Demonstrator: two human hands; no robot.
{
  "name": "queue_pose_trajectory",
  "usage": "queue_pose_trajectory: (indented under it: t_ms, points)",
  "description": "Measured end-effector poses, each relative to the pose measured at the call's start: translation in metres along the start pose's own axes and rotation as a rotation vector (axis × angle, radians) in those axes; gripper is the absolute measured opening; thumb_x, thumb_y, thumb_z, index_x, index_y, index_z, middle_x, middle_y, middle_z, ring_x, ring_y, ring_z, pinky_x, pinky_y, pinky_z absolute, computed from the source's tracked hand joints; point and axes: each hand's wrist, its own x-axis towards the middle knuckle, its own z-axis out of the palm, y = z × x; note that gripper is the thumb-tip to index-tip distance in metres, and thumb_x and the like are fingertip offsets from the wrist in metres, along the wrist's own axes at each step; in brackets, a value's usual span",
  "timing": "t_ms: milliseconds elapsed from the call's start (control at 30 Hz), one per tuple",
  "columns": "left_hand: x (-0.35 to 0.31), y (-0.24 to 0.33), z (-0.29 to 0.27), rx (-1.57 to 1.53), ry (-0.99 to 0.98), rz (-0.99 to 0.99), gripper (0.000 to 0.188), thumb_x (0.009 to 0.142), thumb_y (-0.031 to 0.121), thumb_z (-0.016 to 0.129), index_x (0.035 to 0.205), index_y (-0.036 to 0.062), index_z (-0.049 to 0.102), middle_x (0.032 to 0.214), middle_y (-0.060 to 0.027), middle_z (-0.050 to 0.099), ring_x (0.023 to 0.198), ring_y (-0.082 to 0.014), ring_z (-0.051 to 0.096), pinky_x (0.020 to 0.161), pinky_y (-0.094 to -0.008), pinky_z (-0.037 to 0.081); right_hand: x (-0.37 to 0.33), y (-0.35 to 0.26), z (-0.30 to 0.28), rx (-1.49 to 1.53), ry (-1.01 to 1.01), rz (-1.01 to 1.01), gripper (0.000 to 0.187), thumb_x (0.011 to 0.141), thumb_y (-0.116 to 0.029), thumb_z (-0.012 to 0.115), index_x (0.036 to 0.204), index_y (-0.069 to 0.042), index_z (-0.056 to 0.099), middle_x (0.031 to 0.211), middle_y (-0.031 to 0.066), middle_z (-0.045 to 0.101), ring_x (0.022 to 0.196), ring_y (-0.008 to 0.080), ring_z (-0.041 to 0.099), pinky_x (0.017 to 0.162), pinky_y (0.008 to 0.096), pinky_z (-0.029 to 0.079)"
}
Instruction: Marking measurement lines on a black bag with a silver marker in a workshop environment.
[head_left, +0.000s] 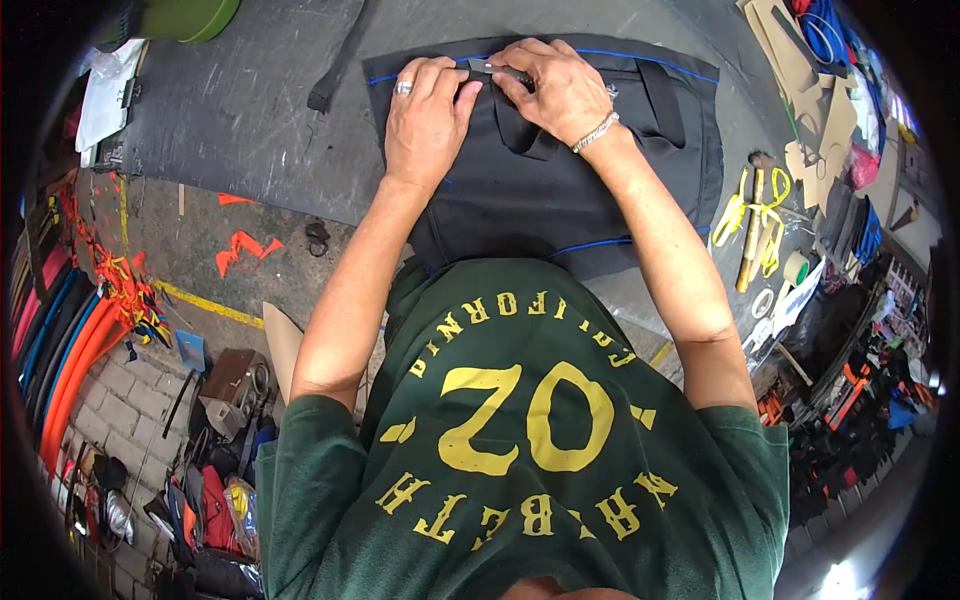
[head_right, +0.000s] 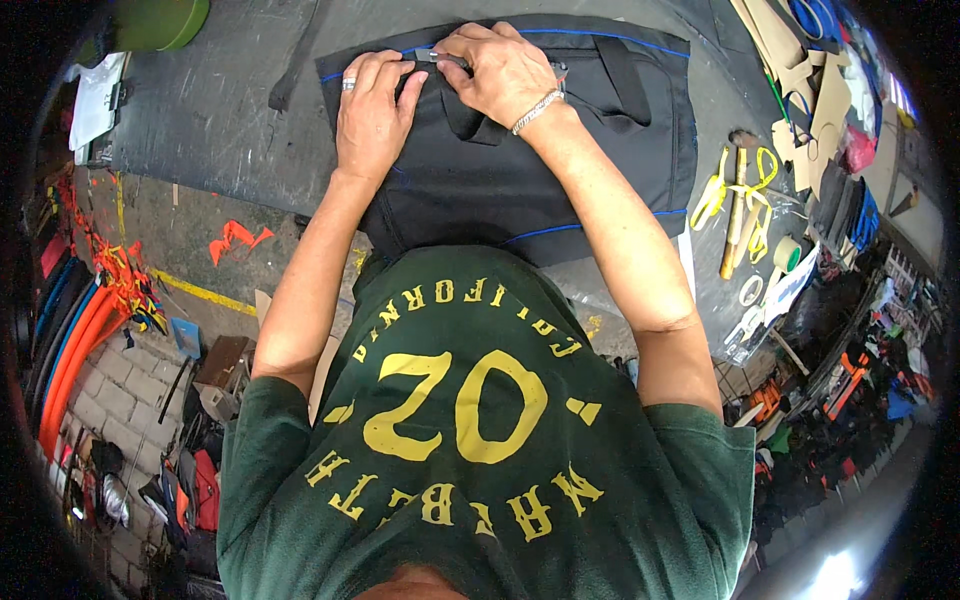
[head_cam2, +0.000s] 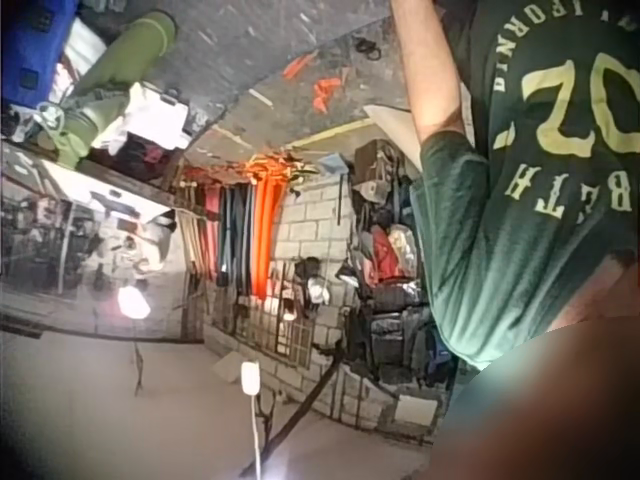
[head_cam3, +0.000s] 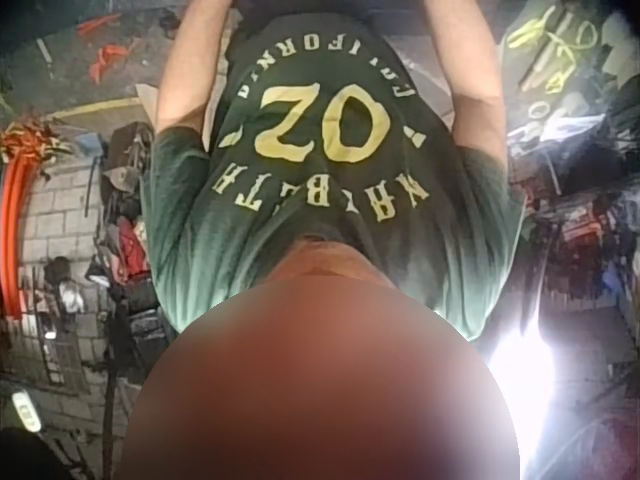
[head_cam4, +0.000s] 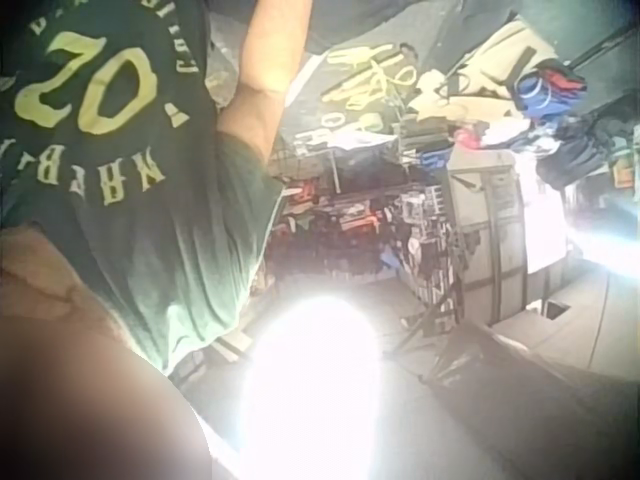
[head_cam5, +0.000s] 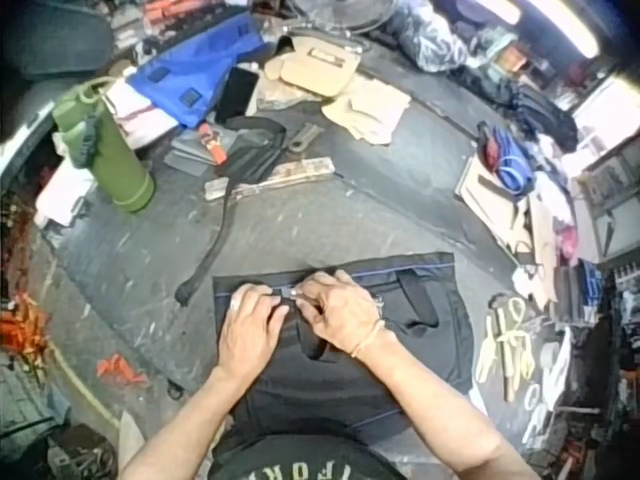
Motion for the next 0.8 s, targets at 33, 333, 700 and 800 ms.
queue_pose_trajectory:
  t_ms: [33, 333, 700, 800]
  points:
    - [0.000, 0.000, 0.000, -0.005, 0.020, -0.039, 0.021, 0.090, 0.021, 0.076, 0.101, 0.0036, 0.071, 0.112, -0.0091, 0.067, 0.113, -0.0300, 0.060, 0.100, -0.0407, 0.049, -0.001, -0.001, 0.000, 0.018, 0.020, -0.019, 0.021, 0.089, -0.024, 0.075, 0.109, -0.017, 0.078, 0.105, -0.0024, 0.074, 0.088, 0.0254, 0.065, 0.084, 0.0365, 0.056]
    - [0.001, -0.003, 0.002, 0.006, 0.034, -0.013, 0.020, 0.089, 0.021, 0.076, 0.099, 0.0048, 0.070, 0.108, -0.0080, 0.067, 0.110, -0.0295, 0.061, 0.097, -0.0409, 0.050, -0.005, -0.007, 0.007, 0.008, 0.065, 0.047, 0.018, 0.089, -0.025, 0.075, 0.105, -0.016, 0.079, 0.108, -0.0035, 0.074, 0.091, 0.0257, 0.065, 0.084, 0.0363, 0.056]
    - [0.002, -0.003, -0.001, 0.009, 0.016, 0.031, 0.020, 0.088, 0.020, 0.078, 0.098, 0.0059, 0.069, 0.107, -0.0073, 0.067, 0.109, -0.0288, 0.061, 0.095, -0.0410, 0.051, -0.005, -0.014, 0.006, 0.019, 0.077, 0.170, 0.019, 0.088, -0.026, 0.077, 0.104, -0.016, 0.079, 0.107, -0.0030, 0.074, 0.092, 0.0266, 0.065, 0.084, 0.0375, 0.057]
    - [0.001, -0.004, 0.000, -0.001, 0.012, 0.028, 0.020, 0.088, 0.020, 0.078, 0.099, 0.0060, 0.069, 0.107, -0.0071, 0.067, 0.110, -0.0285, 0.061, 0.095, -0.0409, 0.051, -0.004, -0.013, 0.007, 0.022, 0.081, 0.176, 0.020, 0.087, -0.027, 0.078, 0.103, -0.016, 0.079, 0.106, -0.0028, 0.074, 0.092, 0.0271, 0.065, 0.084, 0.0376, 0.057]
